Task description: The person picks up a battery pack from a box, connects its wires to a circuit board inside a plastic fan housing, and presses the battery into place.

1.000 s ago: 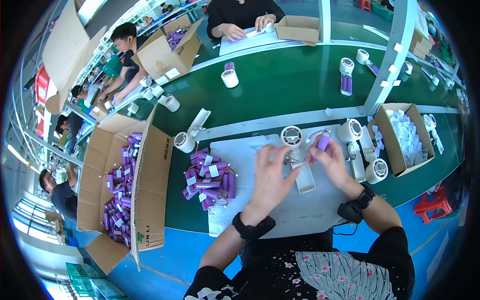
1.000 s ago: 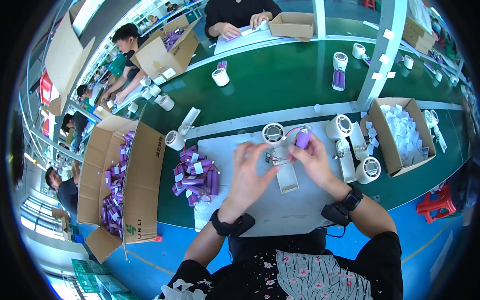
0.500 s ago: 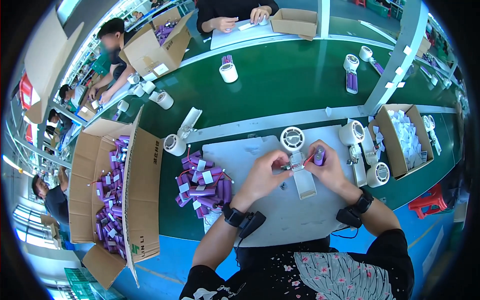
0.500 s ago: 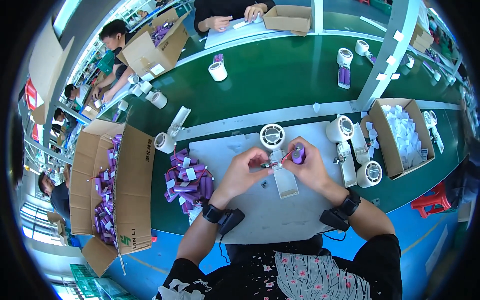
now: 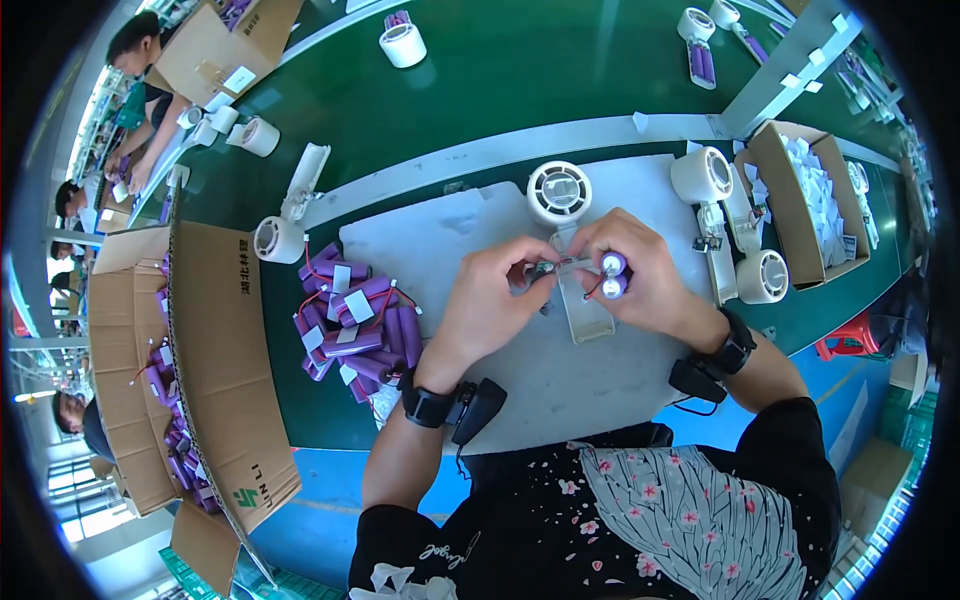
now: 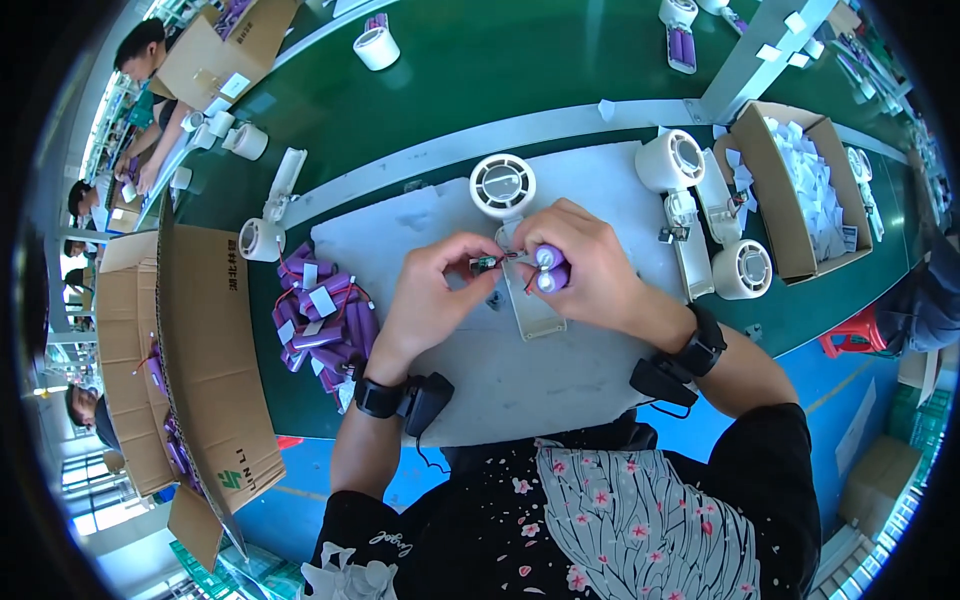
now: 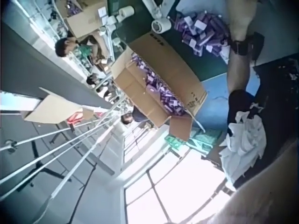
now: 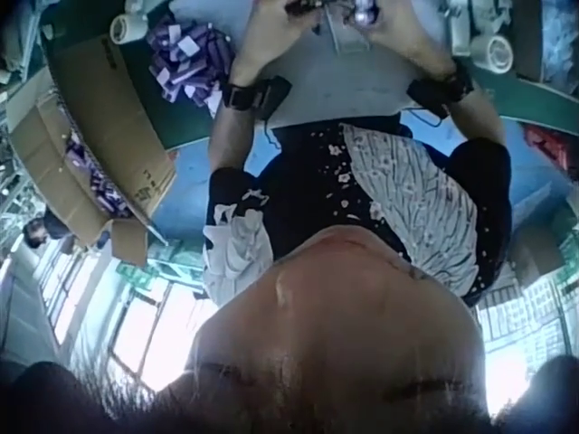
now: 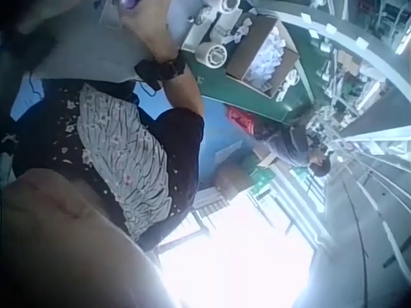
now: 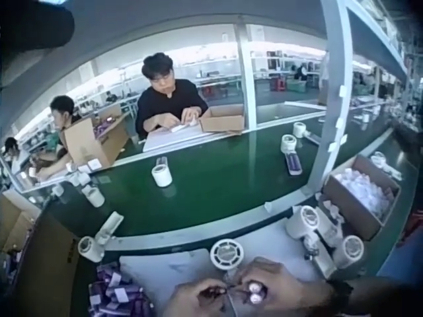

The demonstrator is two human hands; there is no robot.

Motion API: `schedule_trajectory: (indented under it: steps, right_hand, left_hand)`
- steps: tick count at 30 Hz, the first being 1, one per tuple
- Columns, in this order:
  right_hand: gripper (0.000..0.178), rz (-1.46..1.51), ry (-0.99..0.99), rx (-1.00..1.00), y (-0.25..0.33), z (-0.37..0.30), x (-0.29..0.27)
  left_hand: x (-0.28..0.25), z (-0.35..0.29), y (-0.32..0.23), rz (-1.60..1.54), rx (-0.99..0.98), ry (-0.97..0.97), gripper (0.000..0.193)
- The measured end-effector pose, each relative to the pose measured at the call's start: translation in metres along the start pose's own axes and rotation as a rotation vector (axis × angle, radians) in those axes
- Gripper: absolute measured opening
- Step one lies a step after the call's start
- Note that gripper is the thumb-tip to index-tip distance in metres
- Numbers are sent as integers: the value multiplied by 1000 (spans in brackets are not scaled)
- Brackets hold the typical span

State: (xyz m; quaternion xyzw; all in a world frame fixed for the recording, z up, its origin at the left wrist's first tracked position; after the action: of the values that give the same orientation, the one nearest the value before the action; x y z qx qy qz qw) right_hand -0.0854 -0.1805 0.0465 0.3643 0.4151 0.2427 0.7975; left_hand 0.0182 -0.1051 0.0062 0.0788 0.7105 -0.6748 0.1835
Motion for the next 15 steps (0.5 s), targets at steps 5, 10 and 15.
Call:
schedule_trajectory:
  steps: [5, 10, 15]
  right_hand:
    - [32, -153, 42, -125, 13, -2, 11]
    - [30, -145, 62, -76, 8, -2, 16]
    - [27, -162, 133, -74, 11, 0, 20]
  left_hand:
    - [0, -3, -7, 2, 63, 3, 20]
    - [0, -4, -2, -78, 13, -10, 20]
    - [0, -4, 3, -121, -63, 24, 21]
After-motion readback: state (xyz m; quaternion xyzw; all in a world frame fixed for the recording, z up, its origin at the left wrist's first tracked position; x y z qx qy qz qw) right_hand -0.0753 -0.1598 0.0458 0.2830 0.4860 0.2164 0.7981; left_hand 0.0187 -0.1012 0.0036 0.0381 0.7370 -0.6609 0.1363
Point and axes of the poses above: each hand's wrist, its own z-axis towards the middle knuckle, its own x-axis out of the palm, y = z × x, the point moved 10 cm from there along z, towards the middle knuckle, and after that the axes turned 5 degrees about y, right-handed, at the moved point
